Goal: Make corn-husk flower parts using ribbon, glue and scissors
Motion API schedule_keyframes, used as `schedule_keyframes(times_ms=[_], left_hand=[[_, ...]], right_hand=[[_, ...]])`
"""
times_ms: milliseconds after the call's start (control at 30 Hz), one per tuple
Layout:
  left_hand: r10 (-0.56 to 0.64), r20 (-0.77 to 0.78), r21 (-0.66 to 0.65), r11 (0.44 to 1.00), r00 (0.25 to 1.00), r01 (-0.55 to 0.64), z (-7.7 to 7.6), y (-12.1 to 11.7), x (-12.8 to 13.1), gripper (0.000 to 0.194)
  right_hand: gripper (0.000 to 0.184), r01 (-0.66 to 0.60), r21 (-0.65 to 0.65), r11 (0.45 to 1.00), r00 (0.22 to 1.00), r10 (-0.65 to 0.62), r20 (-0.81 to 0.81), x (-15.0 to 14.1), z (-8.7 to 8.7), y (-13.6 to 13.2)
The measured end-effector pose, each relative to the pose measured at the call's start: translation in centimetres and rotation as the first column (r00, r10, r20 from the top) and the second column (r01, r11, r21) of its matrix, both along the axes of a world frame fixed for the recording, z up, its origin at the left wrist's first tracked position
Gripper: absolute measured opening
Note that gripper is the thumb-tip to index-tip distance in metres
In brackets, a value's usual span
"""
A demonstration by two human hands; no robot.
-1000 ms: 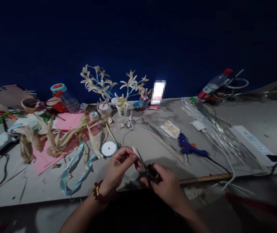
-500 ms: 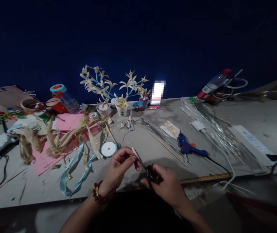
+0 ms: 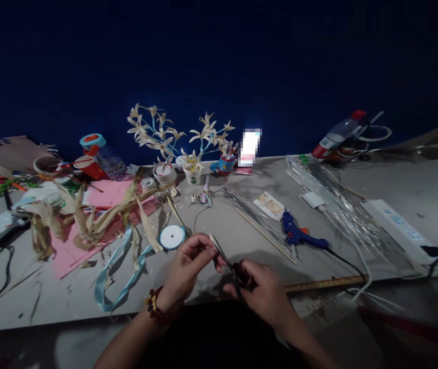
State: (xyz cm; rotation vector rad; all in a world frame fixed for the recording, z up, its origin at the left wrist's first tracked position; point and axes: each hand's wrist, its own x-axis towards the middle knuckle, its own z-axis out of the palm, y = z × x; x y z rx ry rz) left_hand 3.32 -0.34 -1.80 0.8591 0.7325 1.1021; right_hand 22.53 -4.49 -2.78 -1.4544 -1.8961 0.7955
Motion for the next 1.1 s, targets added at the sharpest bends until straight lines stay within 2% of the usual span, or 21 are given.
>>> schedule_keyframes(times_ms=[367,633,1100], left_hand=[[-0.002,-0.038,0.018,1.000,0.999,0.002,-0.05,-0.01,-0.14,0.019],[0.015,-0.064,0.082,0.997,0.998,-0.010,0.02,-0.12,-0.21,0.015],[-0.008,-0.051,0.107,0.994,0.999,0.014,0.23,-0.22,-0.26,0.016]], right_hand=[[0.041,-0.004,0.065,0.998,0.998,0.000,0.061,0.47,-0.03,0.05],[0.039,-0.016,0.109,0.994,0.996,0.007,0.087,0.44,-0.18,0.05],[0.040,-0.017,0.161,0.987,0.994,-0.001,0.114,0.40,0.18,0.09]])
